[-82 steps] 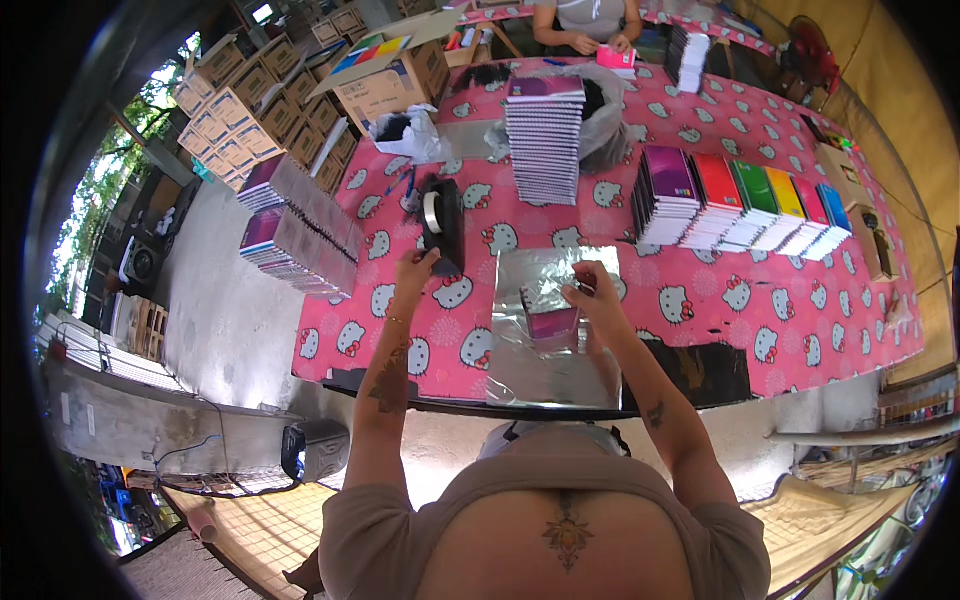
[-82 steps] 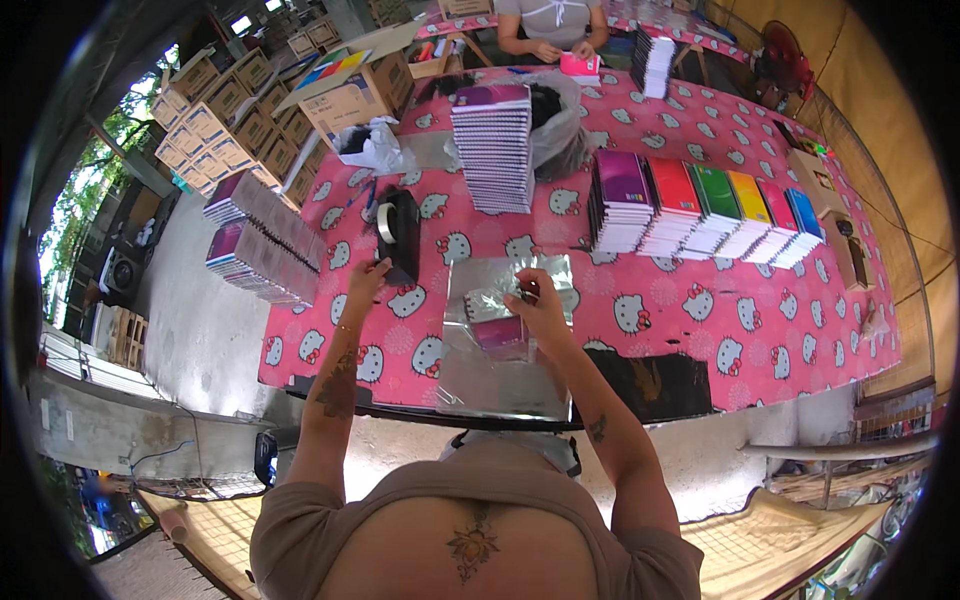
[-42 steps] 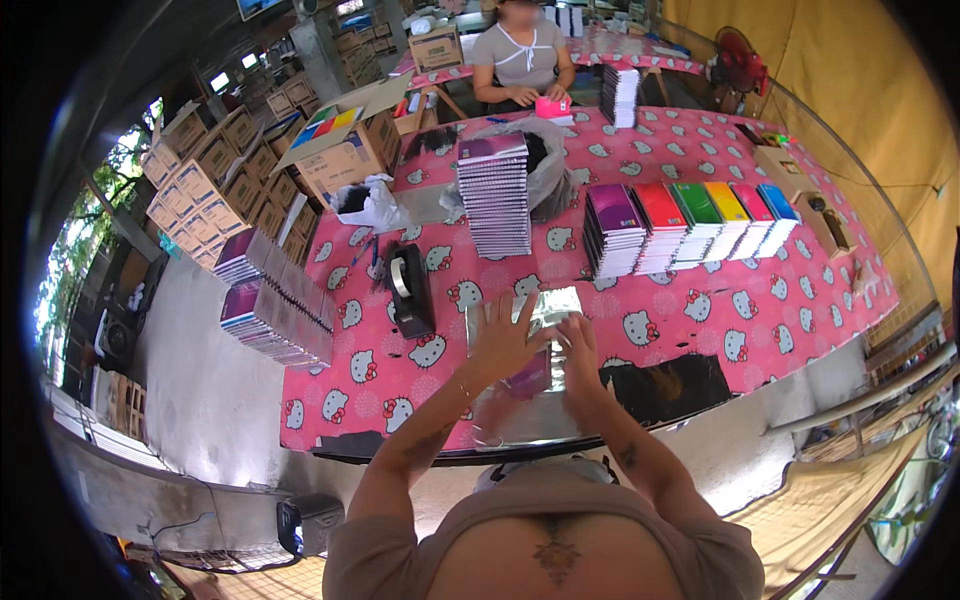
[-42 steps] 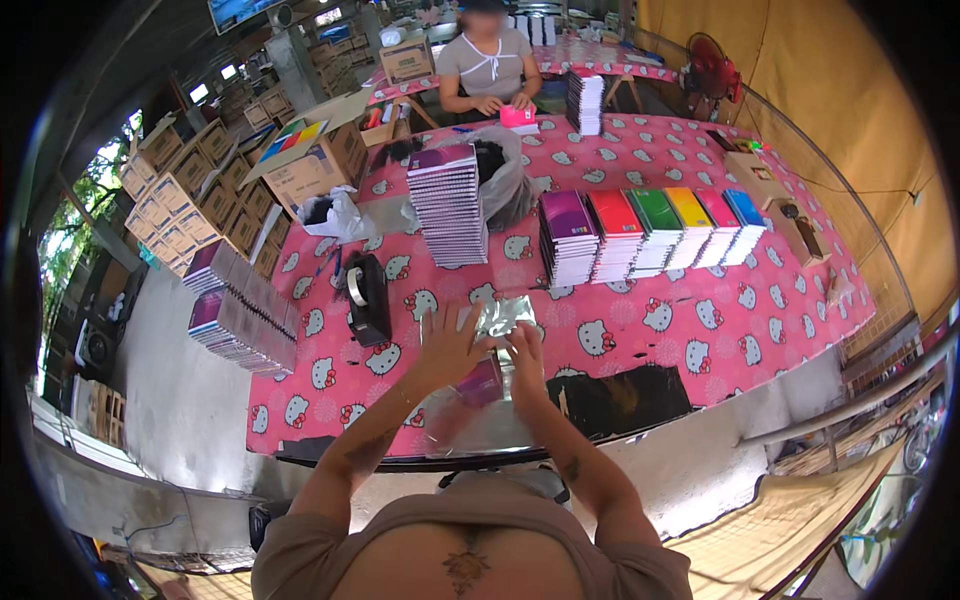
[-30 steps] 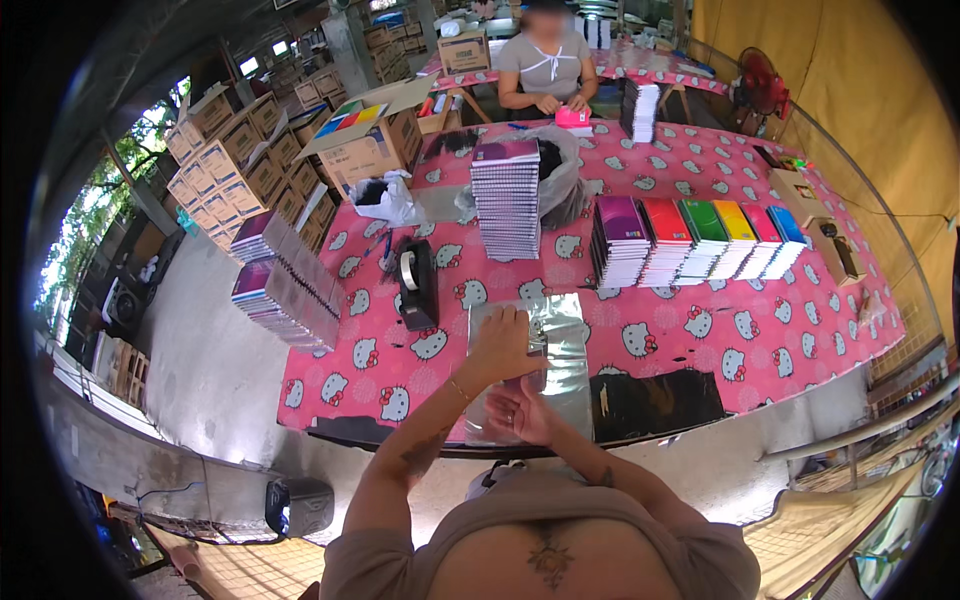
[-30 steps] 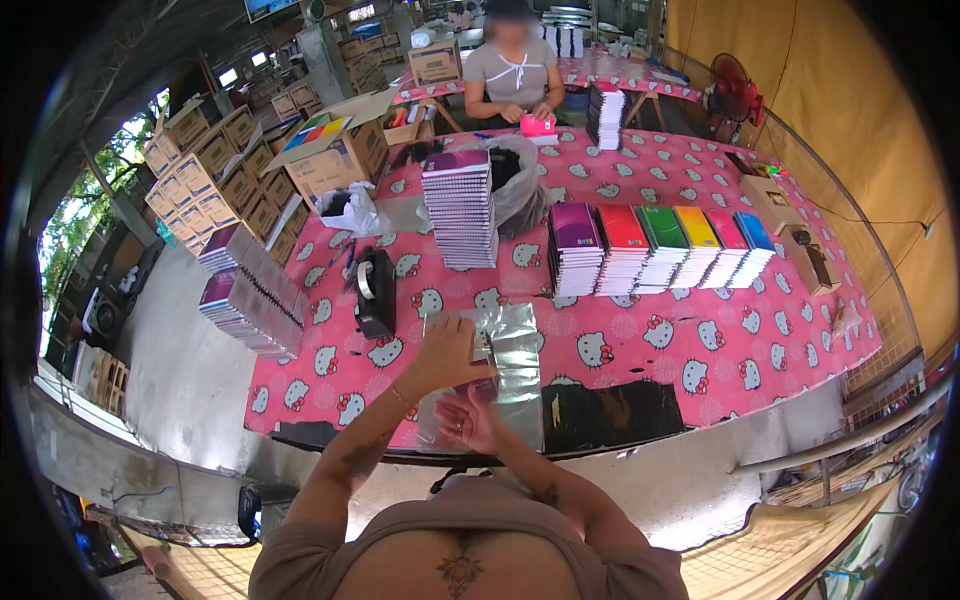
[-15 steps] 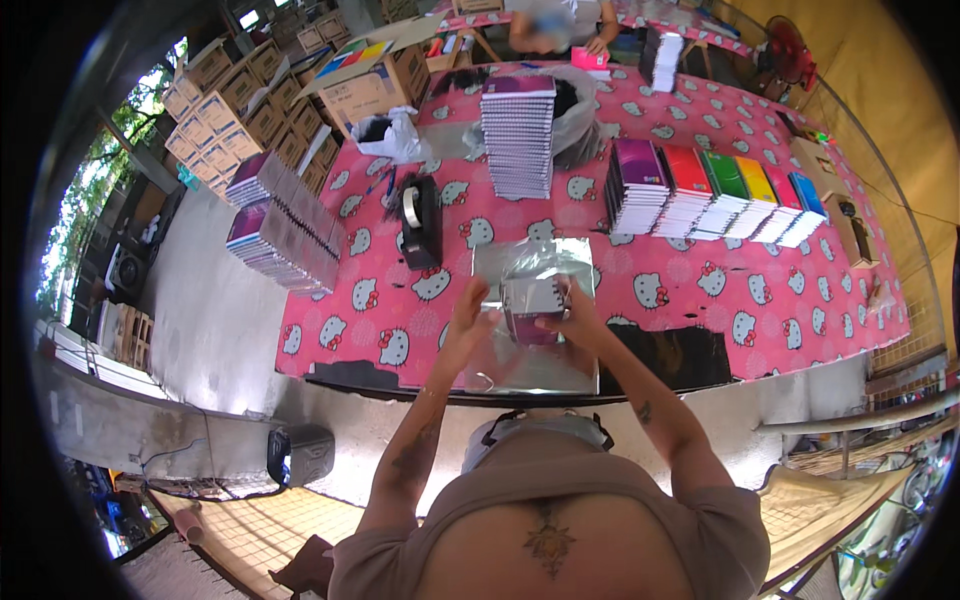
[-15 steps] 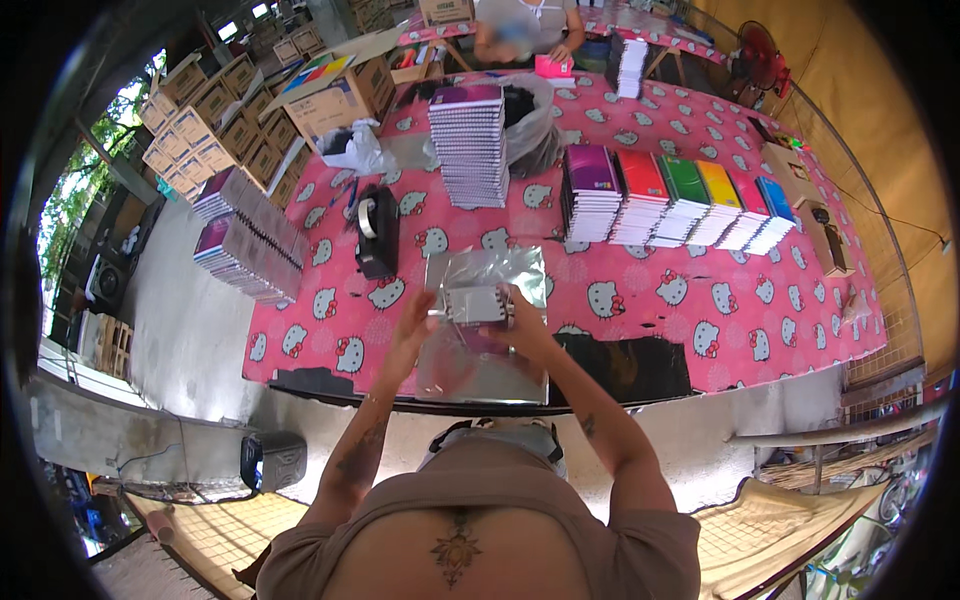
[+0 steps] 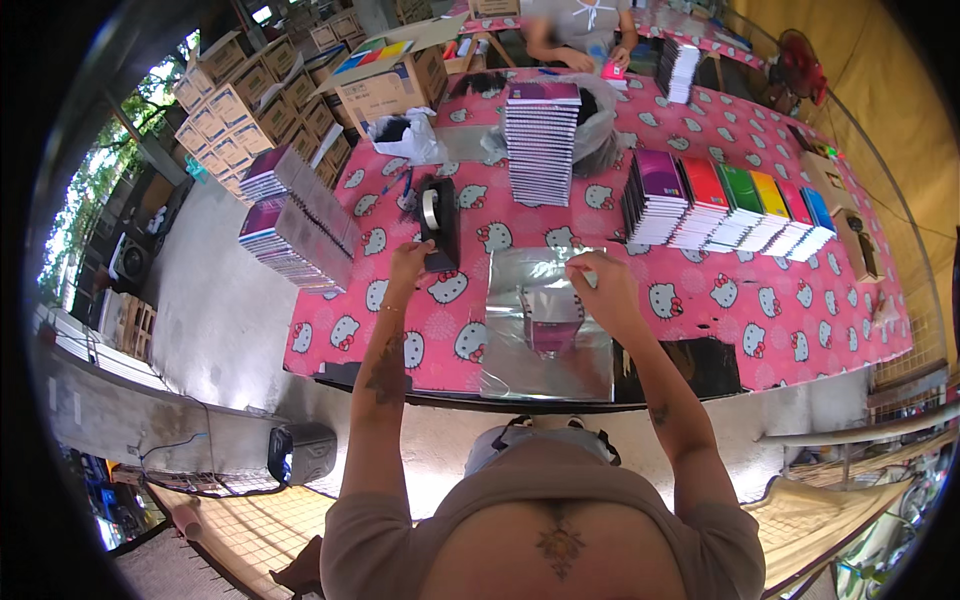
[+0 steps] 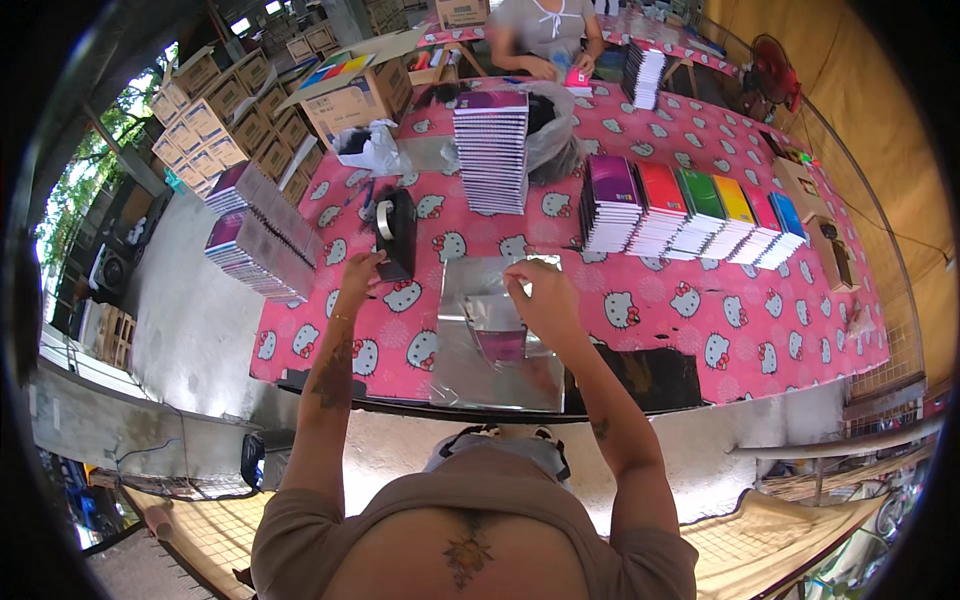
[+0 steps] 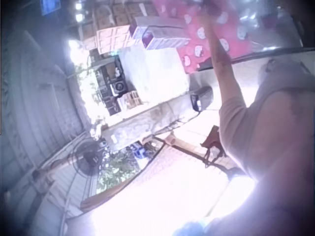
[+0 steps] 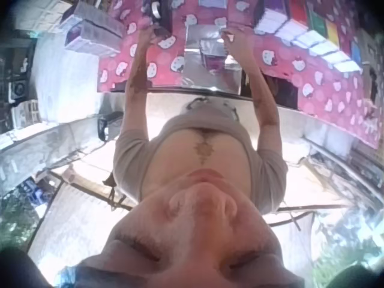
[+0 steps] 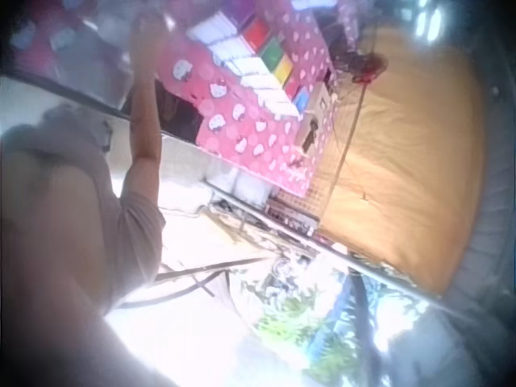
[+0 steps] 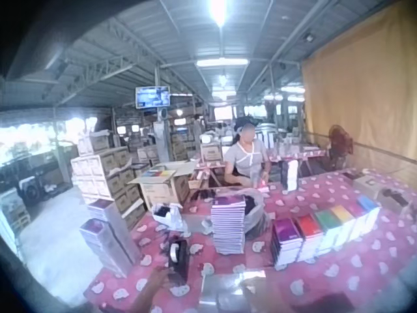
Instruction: The person places small notebooks into plastic sleeves by hand, folds the sleeve flap over, and secures it with adhesive tape.
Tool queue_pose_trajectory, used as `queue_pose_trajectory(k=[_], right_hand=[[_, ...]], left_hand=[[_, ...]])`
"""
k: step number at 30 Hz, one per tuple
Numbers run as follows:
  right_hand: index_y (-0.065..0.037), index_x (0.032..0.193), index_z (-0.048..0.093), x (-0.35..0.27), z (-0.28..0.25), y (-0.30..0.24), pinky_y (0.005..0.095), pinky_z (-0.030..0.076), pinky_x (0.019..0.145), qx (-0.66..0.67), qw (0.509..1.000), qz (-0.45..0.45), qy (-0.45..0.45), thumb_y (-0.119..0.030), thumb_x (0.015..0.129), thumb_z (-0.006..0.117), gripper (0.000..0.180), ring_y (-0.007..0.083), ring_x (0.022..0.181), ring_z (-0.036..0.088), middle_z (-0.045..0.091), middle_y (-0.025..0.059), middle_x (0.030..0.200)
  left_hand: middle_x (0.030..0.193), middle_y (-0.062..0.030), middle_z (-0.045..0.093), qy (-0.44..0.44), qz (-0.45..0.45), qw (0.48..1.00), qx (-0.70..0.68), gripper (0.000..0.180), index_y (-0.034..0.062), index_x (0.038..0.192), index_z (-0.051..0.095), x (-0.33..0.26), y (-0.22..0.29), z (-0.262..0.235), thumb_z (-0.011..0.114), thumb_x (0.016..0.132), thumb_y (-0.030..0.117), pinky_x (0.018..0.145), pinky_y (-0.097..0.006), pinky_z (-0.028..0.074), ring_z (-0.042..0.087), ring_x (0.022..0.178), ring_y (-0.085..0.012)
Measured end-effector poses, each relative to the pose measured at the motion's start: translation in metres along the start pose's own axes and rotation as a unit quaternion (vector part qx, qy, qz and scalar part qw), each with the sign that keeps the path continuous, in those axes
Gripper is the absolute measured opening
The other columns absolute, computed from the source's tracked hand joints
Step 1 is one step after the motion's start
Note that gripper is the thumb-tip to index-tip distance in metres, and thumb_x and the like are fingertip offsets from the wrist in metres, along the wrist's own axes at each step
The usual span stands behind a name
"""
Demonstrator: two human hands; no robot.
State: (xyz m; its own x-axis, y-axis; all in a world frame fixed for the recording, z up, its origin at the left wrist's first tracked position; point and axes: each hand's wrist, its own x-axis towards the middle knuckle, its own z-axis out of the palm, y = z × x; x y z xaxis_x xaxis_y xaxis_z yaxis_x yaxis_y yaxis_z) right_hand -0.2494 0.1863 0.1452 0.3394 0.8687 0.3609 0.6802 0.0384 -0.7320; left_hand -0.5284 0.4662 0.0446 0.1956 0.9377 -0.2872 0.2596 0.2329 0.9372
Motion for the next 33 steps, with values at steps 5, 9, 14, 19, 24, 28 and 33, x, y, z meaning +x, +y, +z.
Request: queue_pose_trajectory(k=[5, 9, 14, 19, 24, 28, 33], right_hand=[[-0.011, 0.105, 0.069, -0.013, 0.012, -0.063, 0.0454, 0.044, 0.091, -0.120, 0.983, -0.136, -0.012, -0.028, 0.085, 0.071, 0.026, 0.0297, 0.096, 0.064, 0.068, 0.0068, 0.102], [-0.011, 0.107, 0.069, -0.027, 0.031, -0.052, 0.0472, 0.038, 0.100, -0.205, 0.970, -0.127, -0.039, -0.031, 0.083, 0.073, 0.032, 0.0251, 0.096, 0.066, 0.070, 0.0067, 0.100], [-0.011, 0.110, 0.068, -0.027, 0.046, -0.054, 0.0480, 0.035, 0.104, -0.202, 0.971, -0.100, -0.082, -0.034, 0.081, 0.074, 0.038, 0.0238, 0.089, 0.069, 0.072, 0.0059, 0.090], [-0.012, 0.110, 0.070, -0.026, 0.037, -0.063, 0.0495, 0.033, 0.106, -0.211, 0.973, -0.047, -0.085, -0.034, 0.080, 0.075, 0.037, 0.0236, 0.088, 0.069, 0.073, 0.0060, 0.091], [-0.015, 0.112, 0.071, -0.019, 0.042, -0.065, 0.0523, 0.032, 0.107, -0.240, 0.965, -0.069, -0.083, -0.038, 0.082, 0.074, 0.037, 0.0232, 0.095, 0.068, 0.074, 0.0031, 0.094], [-0.014, 0.118, 0.066, -0.026, 0.025, -0.062, 0.0498, 0.032, 0.105, -0.247, 0.964, -0.092, -0.042, -0.038, 0.074, 0.081, 0.052, 0.0260, 0.105, 0.062, 0.067, 0.0075, 0.106], [-0.015, 0.128, 0.055, -0.058, -0.009, 0.018, 0.0459, 0.035, 0.101, 0.031, 0.998, 0.045, -0.013, -0.040, 0.064, 0.088, 0.076, 0.0256, 0.109, 0.053, 0.054, 0.0117, 0.114]], left_hand=[[0.073, -0.0022, 0.068, 0.063, 0.195, 0.978, -0.034, 0.026, 0.0020, 0.104, 0.070, 0.029, -0.047, -0.010, 0.072, 0.088, 0.023, 0.047, -0.026, 0.042, 0.056, 0.059, -0.0096], [0.079, -0.0032, 0.070, -0.008, 0.027, 0.963, -0.267, 0.013, 0.0028, 0.096, 0.067, -0.016, -0.065, 0.024, 0.068, 0.089, 0.014, 0.050, -0.027, 0.046, 0.061, 0.061, -0.0118], [0.088, -0.0033, 0.070, 0.184, 0.287, 0.827, 0.447, 0.011, 0.0084, 0.097, 0.067, -0.011, -0.044, -0.020, 0.068, 0.092, 0.018, 0.060, -0.032, 0.053, 0.067, 0.071, -0.0159], [0.099, -0.0041, 0.069, -0.312, 0.344, 0.885, 0.027, 0.016, 0.0061, 0.106, 0.069, -0.094, 0.045, 0.030, 0.069, 0.090, 0.007, 0.079, -0.027, 0.051, 0.066, 0.088, -0.0133], [0.104, -0.0025, 0.062, -0.392, 0.368, 0.832, 0.139, 0.025, 0.0086, 0.112, 0.071, -0.111, 0.068, 0.072, 0.072, 0.088, 0.005, 0.086, -0.028, 0.046, 0.056, 0.094, -0.0131], [0.115, -0.0039, 0.053, -0.398, 0.450, 0.785, 0.151, 0.021, 0.0120, 0.104, 0.075, -0.108, 0.087, 0.066, 0.073, 0.086, 0.003, 0.096, -0.032, 0.041, 0.050, 0.110, -0.0187], [0.141, -0.0102, 0.046, -0.384, 0.486, 0.766, 0.172, 0.016, 0.0146, 0.096, 0.076, -0.114, 0.096, 0.077, 0.076, 0.083, 0.006, 0.109, -0.043, 0.033, 0.040, 0.134, -0.0272]])
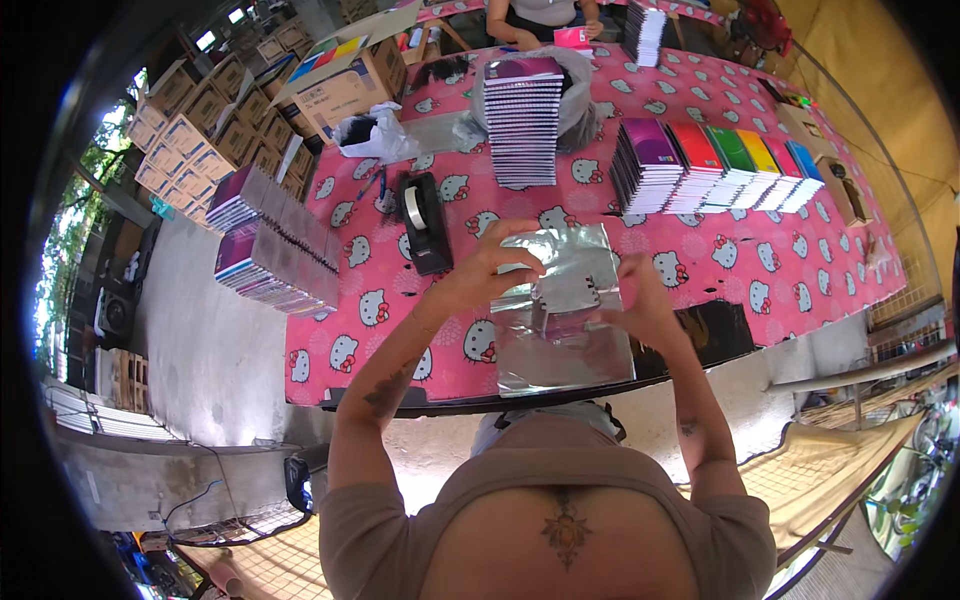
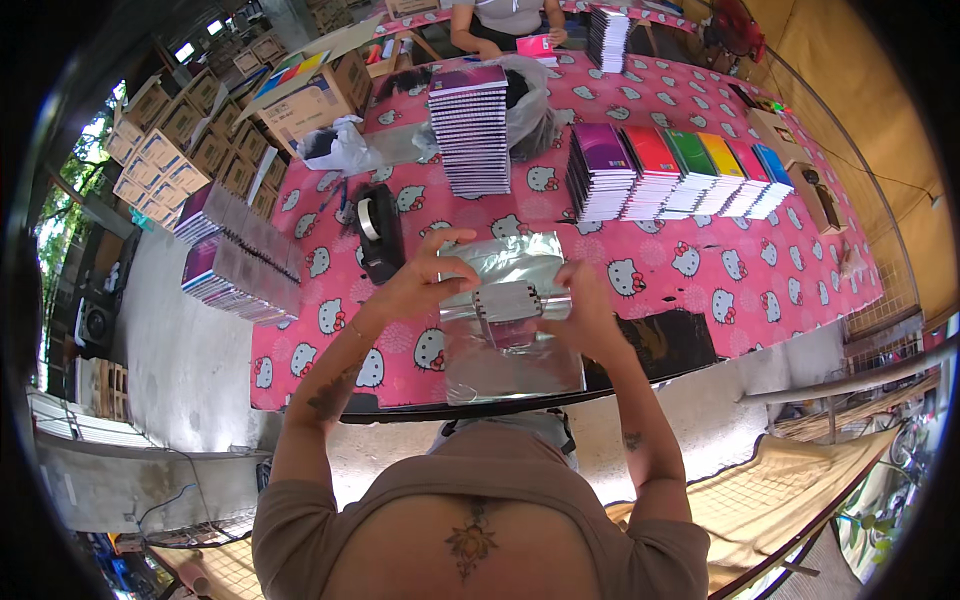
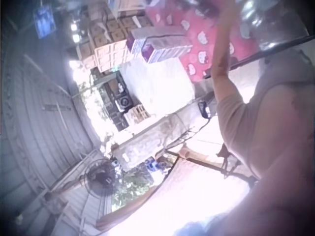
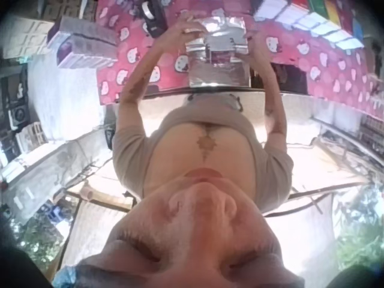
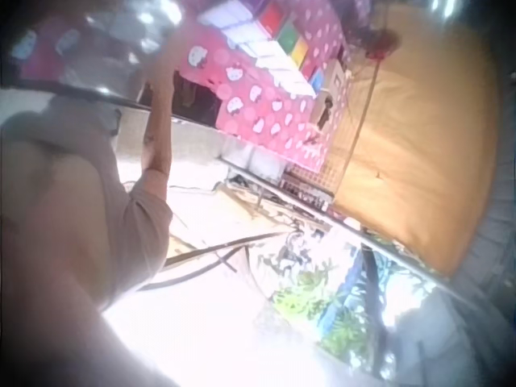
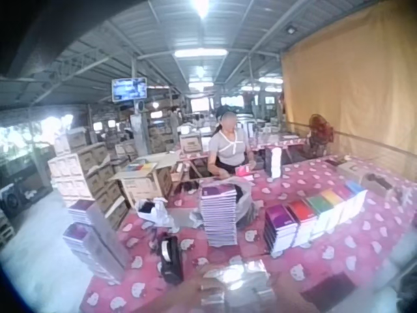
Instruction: The person places small notebooks into plastic sleeves by hand, folds the sleeve flap over, and secures it with adhesive tape.
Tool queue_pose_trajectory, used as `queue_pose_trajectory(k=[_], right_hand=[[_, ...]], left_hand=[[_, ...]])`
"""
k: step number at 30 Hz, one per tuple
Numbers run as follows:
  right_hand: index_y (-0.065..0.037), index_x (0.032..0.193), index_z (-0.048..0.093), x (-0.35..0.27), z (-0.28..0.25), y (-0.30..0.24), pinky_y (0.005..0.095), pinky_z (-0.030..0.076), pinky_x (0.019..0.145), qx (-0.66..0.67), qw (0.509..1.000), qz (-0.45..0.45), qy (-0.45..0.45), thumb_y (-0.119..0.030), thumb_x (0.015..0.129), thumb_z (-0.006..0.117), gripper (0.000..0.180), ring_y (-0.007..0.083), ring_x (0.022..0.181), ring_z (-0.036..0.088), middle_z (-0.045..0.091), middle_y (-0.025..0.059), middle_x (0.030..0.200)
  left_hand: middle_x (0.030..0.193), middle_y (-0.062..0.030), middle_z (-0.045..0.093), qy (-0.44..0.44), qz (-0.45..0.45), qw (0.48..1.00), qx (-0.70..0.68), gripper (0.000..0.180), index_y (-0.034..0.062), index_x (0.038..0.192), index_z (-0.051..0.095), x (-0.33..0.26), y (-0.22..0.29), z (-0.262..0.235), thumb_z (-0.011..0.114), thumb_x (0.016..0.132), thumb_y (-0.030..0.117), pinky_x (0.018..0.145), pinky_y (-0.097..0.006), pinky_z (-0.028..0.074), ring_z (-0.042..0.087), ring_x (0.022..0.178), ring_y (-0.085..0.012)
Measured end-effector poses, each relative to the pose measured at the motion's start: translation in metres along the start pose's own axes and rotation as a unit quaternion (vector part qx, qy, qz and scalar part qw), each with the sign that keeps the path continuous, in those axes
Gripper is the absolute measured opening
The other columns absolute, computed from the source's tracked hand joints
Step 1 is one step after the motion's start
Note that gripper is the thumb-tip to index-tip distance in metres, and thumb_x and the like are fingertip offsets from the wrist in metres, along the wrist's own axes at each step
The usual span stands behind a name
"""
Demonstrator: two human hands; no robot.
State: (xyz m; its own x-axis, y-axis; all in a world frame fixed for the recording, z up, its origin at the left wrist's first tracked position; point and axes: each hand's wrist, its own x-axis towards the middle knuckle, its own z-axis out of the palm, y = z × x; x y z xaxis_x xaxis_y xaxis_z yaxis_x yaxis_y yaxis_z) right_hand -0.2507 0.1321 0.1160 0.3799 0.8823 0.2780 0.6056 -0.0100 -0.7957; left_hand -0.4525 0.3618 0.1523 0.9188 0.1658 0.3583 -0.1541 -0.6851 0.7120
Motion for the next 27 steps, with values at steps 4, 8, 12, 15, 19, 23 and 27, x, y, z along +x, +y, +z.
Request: queue_pose_trajectory(k=[4, 8, 12, 15, 19, 23, 27], right_hand=[[-0.018, 0.124, 0.063, -0.001, 0.040, 0.023, 0.0513, 0.035, 0.104, -0.136, 0.958, -0.234, -0.091, -0.030, 0.063, 0.088, 0.067, 0.0286, 0.128, 0.046, 0.054, 0.0114, 0.129], [-0.016, 0.119, 0.070, -0.001, 0.047, 0.028, 0.0513, 0.036, 0.108, -0.081, 0.977, -0.173, -0.090, -0.027, 0.066, 0.088, 0.057, 0.0368, 0.135, 0.039, 0.032, 0.0181, 0.154], [-0.013, 0.120, 0.069, -0.003, 0.048, 0.030, 0.0503, 0.034, 0.111, 0.043, 0.982, -0.156, -0.099, -0.025, 0.070, 0.086, 0.054, 0.0344, 0.138, 0.037, 0.020, 0.0168, 0.160], [-0.009, 0.130, 0.062, 0.002, 0.047, 0.035, 0.0473, 0.035, 0.110, 0.219, 0.970, -0.085, -0.065, -0.024, 0.083, 0.079, 0.052, 0.0315, 0.137, 0.039, 0.025, 0.0168, 0.158], [-0.006, 0.140, 0.052, 0.026, 0.047, 0.048, 0.0389, 0.038, 0.106, 0.372, 0.921, 0.102, -0.048, -0.024, 0.094, 0.068, 0.051, 0.0218, 0.133, 0.043, 0.042, 0.0139, 0.148], [-0.002, 0.125, 0.058, 0.053, 0.051, 0.062, 0.0330, 0.043, 0.102, 0.339, 0.910, 0.143, -0.189, -0.021, 0.092, 0.073, 0.041, 0.0165, 0.121, 0.053, 0.057, 0.0108, 0.133], [-0.004, 0.116, 0.061, 0.052, 0.044, 0.045, 0.0384, 0.041, 0.108, 0.316, 0.932, -0.006, -0.175, -0.016, 0.083, 0.079, 0.039, 0.0238, 0.124, 0.055, 0.057, 0.0115, 0.137]], left_hand=[[0.150, -0.0119, 0.040, -0.003, 0.066, 0.996, 0.059, 0.012, 0.0182, 0.093, 0.077, 0.021, -0.016, 0.028, 0.078, 0.081, 0.016, 0.112, -0.050, 0.028, 0.034, 0.138, -0.0354], [0.153, -0.0160, 0.036, 0.012, 0.090, 0.989, 0.120, 0.032, 0.0231, 0.109, 0.071, 0.026, -0.030, 0.056, 0.081, 0.078, 0.023, 0.114, -0.057, 0.024, 0.027, 0.142, -0.0423], [0.153, -0.0248, 0.031, 0.087, 0.000, 0.990, 0.114, 0.074, 0.0245, 0.143, 0.046, 0.032, -0.032, 0.081, 0.082, 0.078, 0.027, 0.115, -0.057, 0.022, 0.024, 0.144, -0.0440], [0.152, -0.0287, 0.032, 0.170, -0.072, 0.983, -0.006, 0.089, 0.0152, 0.154, 0.029, 0.023, -0.044, 0.084, 0.080, 0.082, 0.029, 0.113, -0.051, 0.031, 0.032, 0.142, -0.0391], [0.138, -0.0204, 0.051, 0.077, -0.245, 0.921, -0.294, 0.079, 0.0005, 0.152, 0.031, -0.010, -0.052, 0.066, 0.074, 0.091, 0.027, 0.097, -0.029, 0.050, 0.055, 0.121, -0.0200], [0.133, -0.0117, 0.057, -0.065, -0.305, 0.902, -0.300, 0.063, 0.0063, 0.150, 0.040, -0.017, -0.061, 0.066, 0.068, 0.096, 0.023, 0.100, -0.030, 0.046, 0.053, 0.124, -0.0149], [0.135, -0.0093, 0.059, 0.032, -0.222, 0.967, -0.118, 0.050, 0.0064, 0.139, 0.056, -0.025, -0.036, 0.076, 0.068, 0.094, 0.024, 0.097, -0.033, 0.049, 0.055, 0.123, -0.0158]])
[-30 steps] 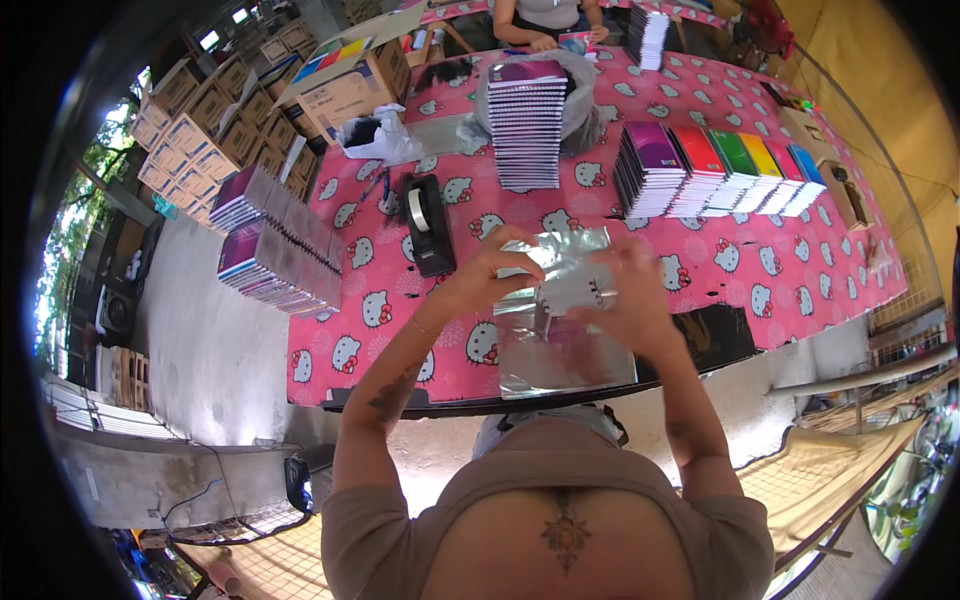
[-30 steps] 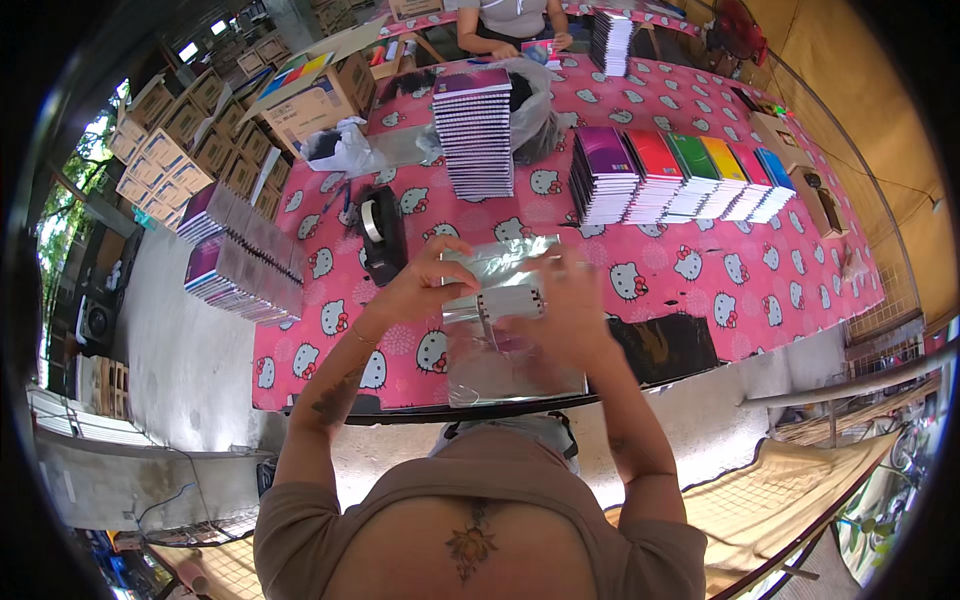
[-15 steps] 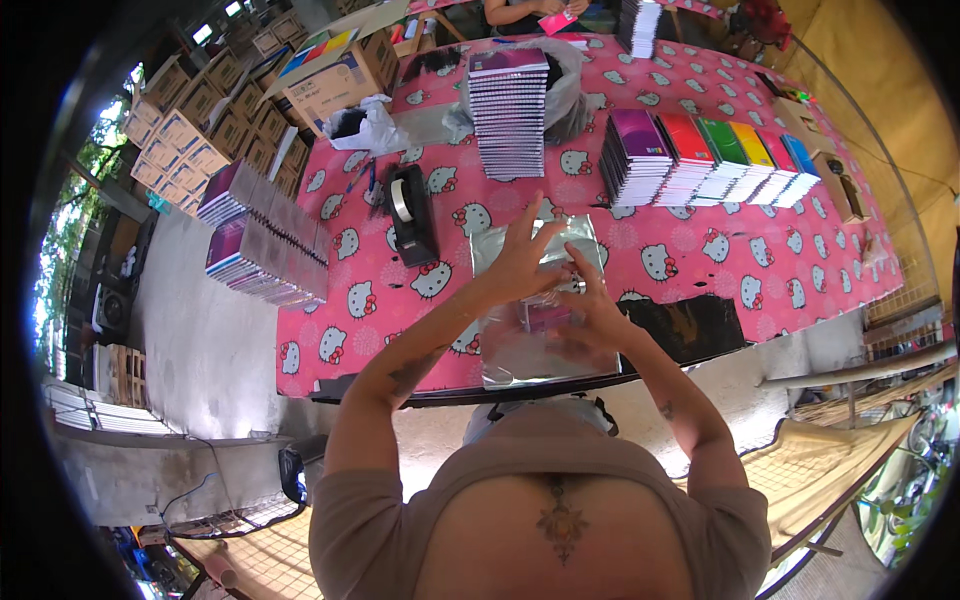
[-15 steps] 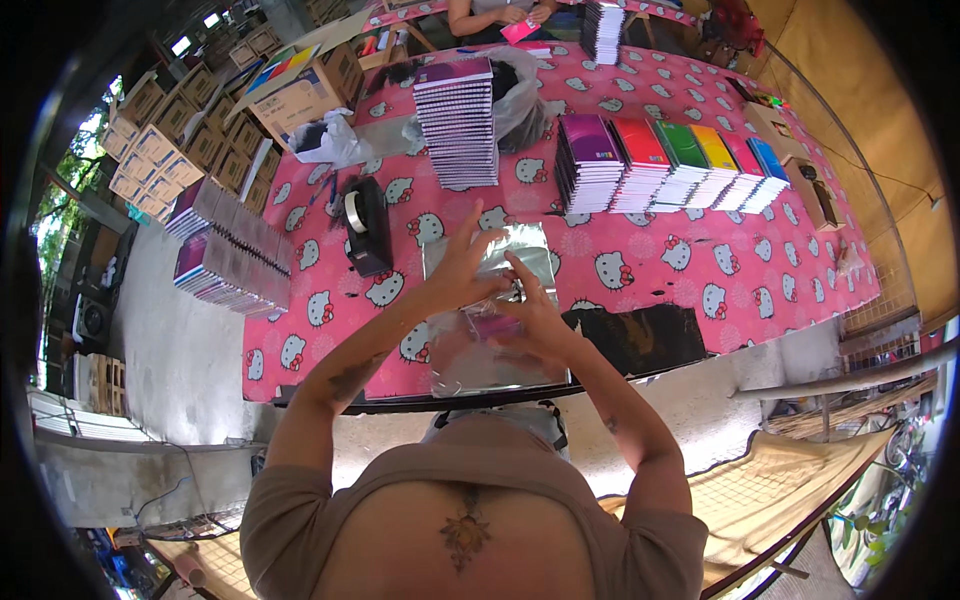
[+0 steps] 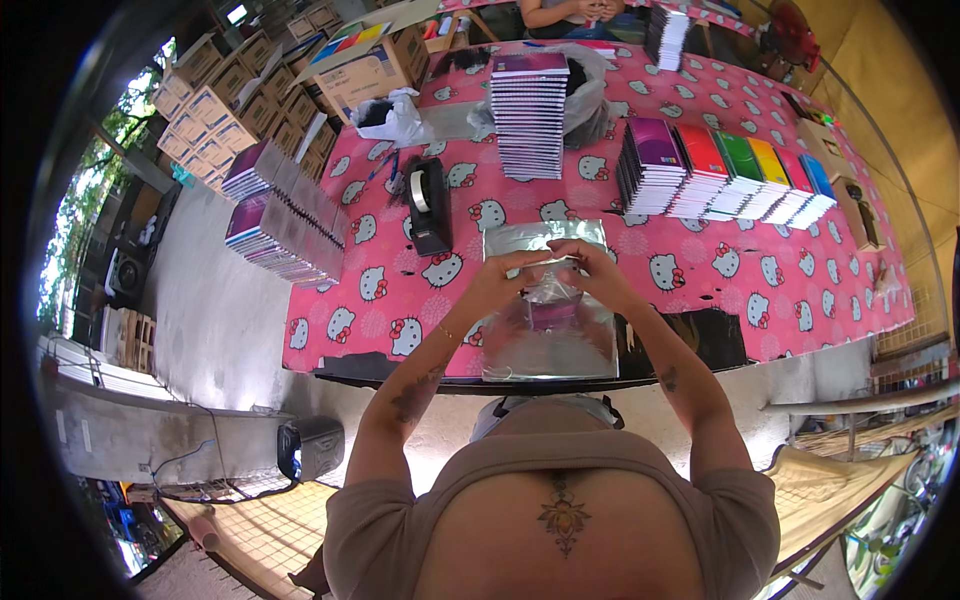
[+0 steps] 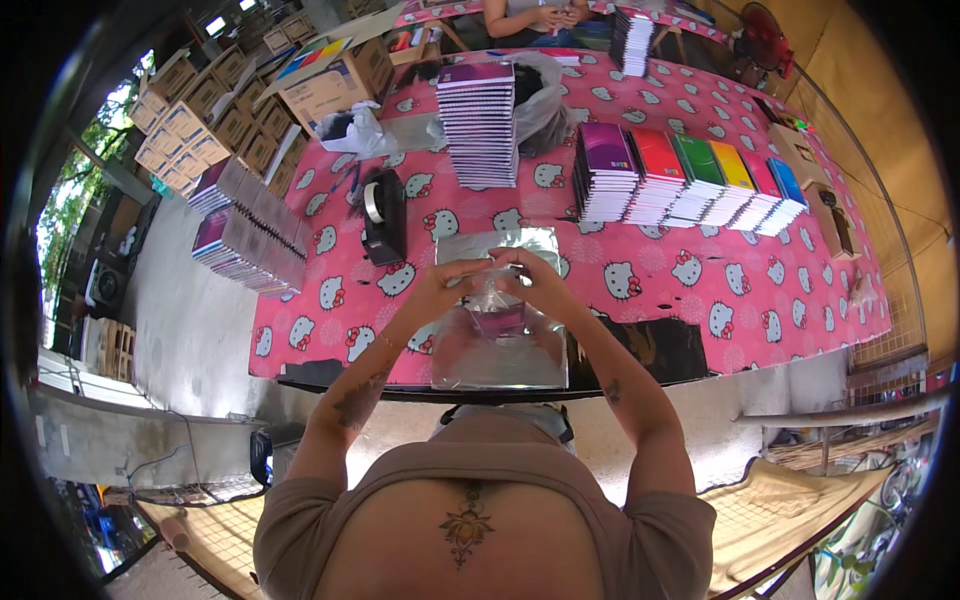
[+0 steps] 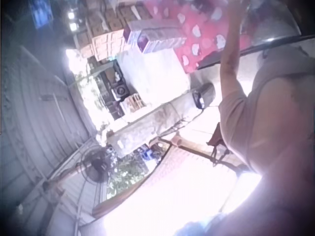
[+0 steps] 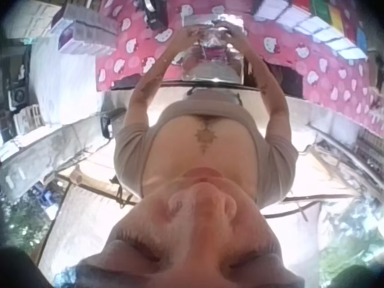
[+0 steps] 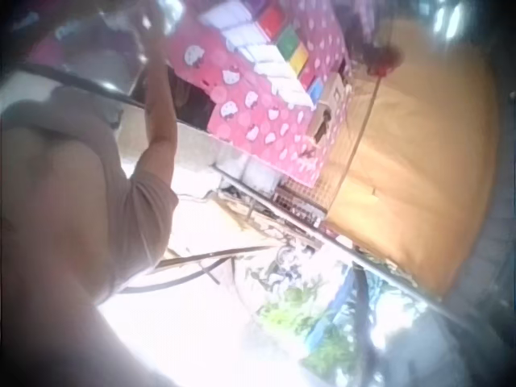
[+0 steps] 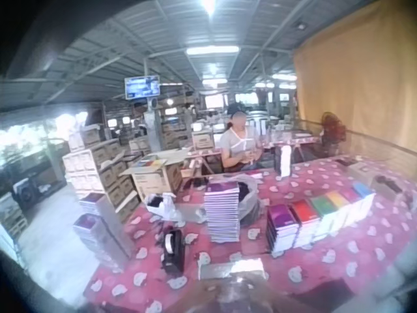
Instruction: The person places small notebooks into plastic sleeves by hand, folds the sleeve flap over, and secures it with adhesive tape.
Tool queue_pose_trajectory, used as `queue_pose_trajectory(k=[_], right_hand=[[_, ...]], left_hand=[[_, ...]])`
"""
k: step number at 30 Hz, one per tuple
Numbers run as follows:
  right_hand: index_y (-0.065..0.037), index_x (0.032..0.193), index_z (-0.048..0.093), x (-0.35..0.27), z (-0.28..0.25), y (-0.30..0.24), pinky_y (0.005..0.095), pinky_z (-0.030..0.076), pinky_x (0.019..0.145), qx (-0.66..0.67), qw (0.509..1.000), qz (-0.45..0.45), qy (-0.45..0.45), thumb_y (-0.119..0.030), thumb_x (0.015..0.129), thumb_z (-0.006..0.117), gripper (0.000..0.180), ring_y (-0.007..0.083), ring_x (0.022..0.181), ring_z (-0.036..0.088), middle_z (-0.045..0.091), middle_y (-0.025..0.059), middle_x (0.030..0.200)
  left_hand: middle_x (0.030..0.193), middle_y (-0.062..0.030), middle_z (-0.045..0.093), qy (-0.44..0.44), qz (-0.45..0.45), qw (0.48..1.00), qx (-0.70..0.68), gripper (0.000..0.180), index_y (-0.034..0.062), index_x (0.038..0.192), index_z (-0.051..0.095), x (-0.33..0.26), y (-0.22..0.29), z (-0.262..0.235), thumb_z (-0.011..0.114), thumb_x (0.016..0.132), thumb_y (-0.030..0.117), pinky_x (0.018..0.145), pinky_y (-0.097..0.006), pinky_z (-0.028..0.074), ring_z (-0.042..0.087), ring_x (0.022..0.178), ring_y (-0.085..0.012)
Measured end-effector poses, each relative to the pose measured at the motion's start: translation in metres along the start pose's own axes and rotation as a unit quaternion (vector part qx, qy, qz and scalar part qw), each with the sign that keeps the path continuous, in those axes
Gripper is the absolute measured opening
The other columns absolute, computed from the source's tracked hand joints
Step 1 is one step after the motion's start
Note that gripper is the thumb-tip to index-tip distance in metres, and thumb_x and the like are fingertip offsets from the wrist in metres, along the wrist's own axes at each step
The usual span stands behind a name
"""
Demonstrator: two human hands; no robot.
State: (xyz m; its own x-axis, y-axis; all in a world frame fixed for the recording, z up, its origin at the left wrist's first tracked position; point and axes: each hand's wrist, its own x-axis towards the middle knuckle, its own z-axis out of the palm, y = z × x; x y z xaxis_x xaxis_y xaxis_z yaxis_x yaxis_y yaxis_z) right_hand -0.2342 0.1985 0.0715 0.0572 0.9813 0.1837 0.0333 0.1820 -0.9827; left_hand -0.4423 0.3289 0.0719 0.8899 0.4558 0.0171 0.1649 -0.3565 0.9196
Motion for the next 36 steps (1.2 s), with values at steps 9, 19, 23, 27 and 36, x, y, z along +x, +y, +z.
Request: queue_pose_trajectory(k=[9, 19, 23, 27, 36], right_hand=[[-0.007, 0.134, 0.056, -0.035, 0.014, -0.004, 0.0454, 0.034, 0.116, -0.308, 0.946, -0.104, 0.014, -0.013, 0.085, 0.073, 0.053, 0.0307, 0.123, 0.059, 0.065, 0.0136, 0.127], [-0.006, 0.131, 0.053, -0.035, 0.031, -0.021, 0.0402, 0.048, 0.097, -0.259, 0.957, -0.061, 0.113, -0.010, 0.080, 0.077, 0.057, 0.0280, 0.113, 0.061, 0.060, 0.0127, 0.118], [-0.007, 0.131, 0.052, -0.019, 0.019, -0.013, 0.0364, 0.049, 0.093, -0.193, 0.975, -0.071, 0.080, -0.009, 0.076, 0.079, 0.061, 0.0255, 0.109, 0.060, 0.055, 0.0138, 0.123], [-0.005, 0.128, 0.054, -0.012, 0.010, 0.003, 0.0311, 0.050, 0.089, -0.111, 0.993, 0.013, 0.050, -0.007, 0.078, 0.078, 0.057, 0.0191, 0.105, 0.059, 0.058, 0.0103, 0.117], [-0.005, 0.127, 0.056, -0.016, 0.022, 0.008, 0.0276, 0.048, 0.086, 0.016, 0.994, 0.068, 0.087, -0.005, 0.084, 0.073, 0.046, 0.0138, 0.100, 0.055, 0.057, 0.0047, 0.110]], left_hand=[[0.111, -0.0089, 0.066, 0.119, 0.225, 0.926, 0.280, 0.036, 0.0111, 0.115, 0.068, -0.030, 0.036, 0.023, 0.076, 0.083, 0.026, 0.088, -0.041, 0.050, 0.061, 0.105, -0.0279], [0.072, -0.0104, 0.065, 0.161, 0.115, 0.943, 0.269, 0.014, 0.0084, 0.085, 0.067, -0.005, 0.052, 0.028, 0.074, 0.083, 0.020, 0.063, -0.046, 0.049, 0.065, 0.072, -0.0318], [0.070, -0.0106, 0.066, 0.093, 0.059, 0.938, 0.329, 0.015, 0.0092, 0.081, 0.065, 0.008, 0.065, 0.020, 0.071, 0.085, 0.022, 0.059, -0.047, 0.049, 0.066, 0.067, -0.0337], [0.075, -0.0128, 0.067, 0.092, 0.038, 0.909, 0.404, 0.018, 0.0090, 0.085, 0.064, 0.016, 0.066, 0.023, 0.071, 0.085, 0.026, 0.059, -0.045, 0.049, 0.067, 0.074, -0.0341], [0.081, -0.0116, 0.069, 0.047, -0.083, 0.981, -0.168, 0.043, 0.0023, 0.118, 0.062, 0.033, -0.029, -0.005, 0.078, 0.081, 0.017, 0.068, -0.031, 0.051, 0.065, 0.074, -0.0175]])
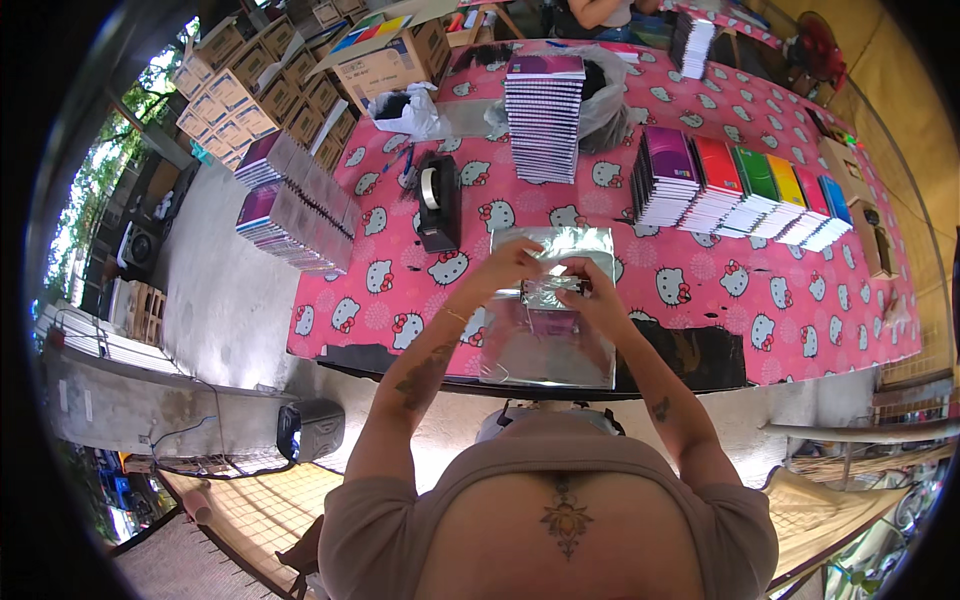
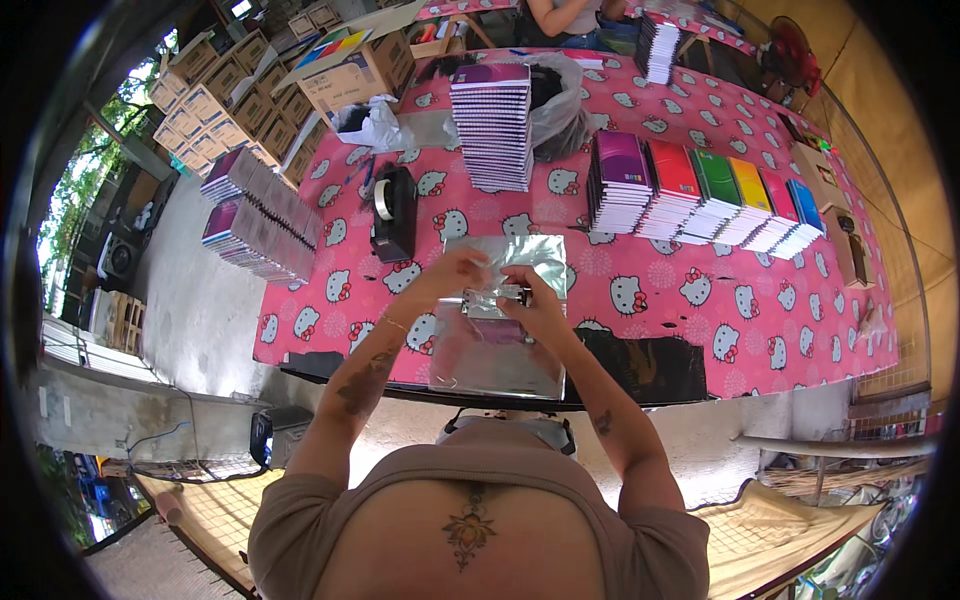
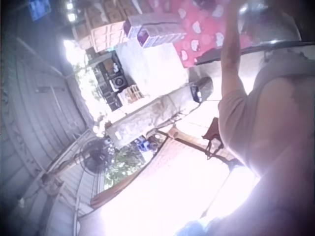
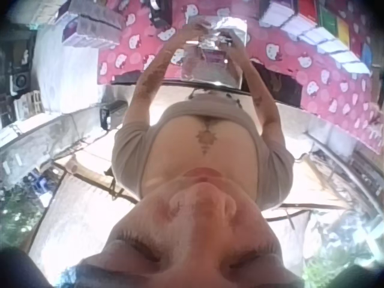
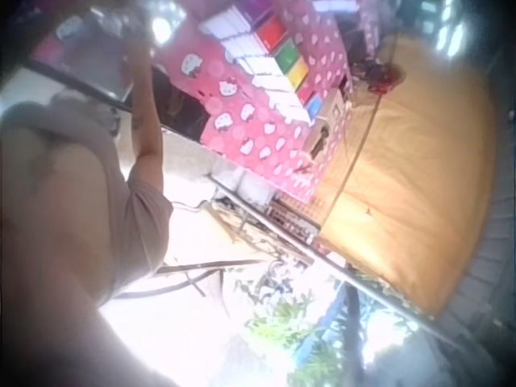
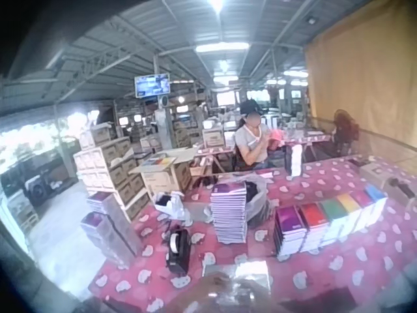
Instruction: The person places small notebooks into plastic sleeves by hand, folds the sleeve flap over, and secures it with adhesive tape.
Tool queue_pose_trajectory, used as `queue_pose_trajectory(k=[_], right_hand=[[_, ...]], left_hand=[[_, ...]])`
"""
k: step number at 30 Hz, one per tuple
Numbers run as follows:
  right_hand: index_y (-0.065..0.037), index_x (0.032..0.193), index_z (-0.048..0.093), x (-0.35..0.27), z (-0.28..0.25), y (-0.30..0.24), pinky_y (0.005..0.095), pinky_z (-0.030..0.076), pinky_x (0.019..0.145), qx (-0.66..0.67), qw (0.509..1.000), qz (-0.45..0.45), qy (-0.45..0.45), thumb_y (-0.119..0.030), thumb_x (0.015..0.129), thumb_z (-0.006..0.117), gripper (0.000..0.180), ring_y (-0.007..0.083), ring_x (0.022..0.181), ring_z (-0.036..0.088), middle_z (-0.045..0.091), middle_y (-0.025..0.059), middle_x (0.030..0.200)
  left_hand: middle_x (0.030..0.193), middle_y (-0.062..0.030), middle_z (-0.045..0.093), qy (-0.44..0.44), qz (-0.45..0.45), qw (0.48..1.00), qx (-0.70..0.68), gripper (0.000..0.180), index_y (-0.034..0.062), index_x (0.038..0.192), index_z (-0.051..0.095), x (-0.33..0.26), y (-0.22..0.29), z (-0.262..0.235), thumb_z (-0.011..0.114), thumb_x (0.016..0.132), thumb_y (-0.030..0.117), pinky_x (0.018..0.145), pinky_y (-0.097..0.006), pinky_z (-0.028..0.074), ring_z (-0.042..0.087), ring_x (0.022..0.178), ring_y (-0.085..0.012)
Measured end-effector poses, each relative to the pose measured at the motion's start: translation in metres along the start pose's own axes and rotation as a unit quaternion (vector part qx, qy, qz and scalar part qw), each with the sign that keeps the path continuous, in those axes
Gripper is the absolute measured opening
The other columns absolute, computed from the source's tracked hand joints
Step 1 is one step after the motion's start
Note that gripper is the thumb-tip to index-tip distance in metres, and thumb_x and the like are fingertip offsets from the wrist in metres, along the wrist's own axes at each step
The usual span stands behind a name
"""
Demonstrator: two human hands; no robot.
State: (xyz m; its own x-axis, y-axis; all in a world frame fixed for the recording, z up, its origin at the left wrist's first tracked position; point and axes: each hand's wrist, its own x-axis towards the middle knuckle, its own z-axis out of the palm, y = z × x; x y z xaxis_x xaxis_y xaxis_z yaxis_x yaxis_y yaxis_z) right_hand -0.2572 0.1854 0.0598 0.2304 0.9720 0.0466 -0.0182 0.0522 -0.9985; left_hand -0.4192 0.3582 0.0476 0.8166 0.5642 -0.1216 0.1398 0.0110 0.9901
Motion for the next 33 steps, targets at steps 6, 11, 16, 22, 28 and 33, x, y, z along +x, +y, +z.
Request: queue_pose_trajectory(k=[6, 11, 16, 22, 28, 33], right_hand=[[-0.004, 0.125, 0.057, 0.001, 0.014, -0.002, 0.0266, 0.048, 0.085, 0.043, 0.998, 0.029, 0.025, -0.005, 0.084, 0.072, 0.043, 0.0135, 0.099, 0.055, 0.057, 0.0055, 0.109], [-0.004, 0.124, 0.057, 0.002, 0.005, 0.004, 0.0255, 0.048, 0.083, -0.010, 0.999, 0.010, 0.036, -0.004, 0.085, 0.072, 0.042, 0.0123, 0.098, 0.055, 0.056, 0.0055, 0.110], [-0.004, 0.125, 0.056, 0.003, 0.013, -0.001, 0.0222, 0.050, 0.079, 0.014, 0.999, 0.022, 0.020, -0.004, 0.087, 0.071, 0.040, 0.0092, 0.097, 0.053, 0.054, 0.0028, 0.110], [-0.006, 0.127, 0.055, 0.002, -0.001, 0.009, 0.0217, 0.050, 0.077, 0.007, 0.999, 0.012, 0.044, -0.003, 0.087, 0.071, 0.043, 0.0080, 0.096, 0.052, 0.053, 0.0021, 0.111], [-0.009, 0.131, 0.051, 0.001, 0.001, 0.000, 0.0234, 0.050, 0.080, 0.036, 0.999, 0.014, 0.027, -0.003, 0.087, 0.071, 0.049, 0.0094, 0.097, 0.052, 0.053, 0.0027, 0.111], [-0.010, 0.132, 0.050, 0.000, 0.000, 0.001, 0.0264, 0.049, 0.083, 0.009, 0.999, -0.012, 0.030, -0.005, 0.085, 0.073, 0.052, 0.0112, 0.099, 0.052, 0.052, 0.0037, 0.113]], left_hand=[[0.071, -0.0075, 0.064, 0.499, 0.030, 0.801, 0.331, 0.025, 0.0003, 0.099, 0.071, -0.025, -0.044, -0.158, 0.075, 0.085, 0.020, 0.060, -0.029, 0.050, 0.056, 0.058, -0.0152], [0.066, 0.0001, 0.056, 0.413, 0.035, 0.906, -0.086, 0.021, 0.0053, 0.099, 0.072, -0.020, -0.051, -0.156, 0.072, 0.088, 0.023, 0.056, -0.024, 0.047, 0.052, 0.055, -0.0096], [0.072, -0.0086, 0.067, 0.451, 0.052, 0.876, 0.163, 0.018, 0.0039, 0.089, 0.070, -0.062, -0.077, -0.151, 0.068, 0.088, 0.022, 0.061, -0.038, 0.051, 0.065, 0.064, -0.0218], [0.077, -0.0149, 0.070, 0.220, 0.007, 0.757, 0.615, 0.017, 0.0024, 0.084, 0.067, -0.030, 0.067, -0.095, 0.063, 0.085, 0.019, 0.066, -0.046, 0.051, 0.067, 0.072, -0.0360], [0.077, -0.0055, 0.068, -0.246, 0.197, 0.785, 0.533, 0.020, 0.0084, 0.087, 0.069, 0.014, 0.138, 0.017, 0.075, 0.077, 0.025, 0.067, -0.038, 0.048, 0.066, 0.078, -0.0279], [0.092, -0.0052, 0.068, -0.372, -0.032, 0.846, 0.381, 0.045, 0.0077, 0.104, 0.068, 0.077, 0.066, -0.014, 0.072, 0.083, 0.047, 0.081, -0.035, 0.047, 0.065, 0.086, -0.0173]])
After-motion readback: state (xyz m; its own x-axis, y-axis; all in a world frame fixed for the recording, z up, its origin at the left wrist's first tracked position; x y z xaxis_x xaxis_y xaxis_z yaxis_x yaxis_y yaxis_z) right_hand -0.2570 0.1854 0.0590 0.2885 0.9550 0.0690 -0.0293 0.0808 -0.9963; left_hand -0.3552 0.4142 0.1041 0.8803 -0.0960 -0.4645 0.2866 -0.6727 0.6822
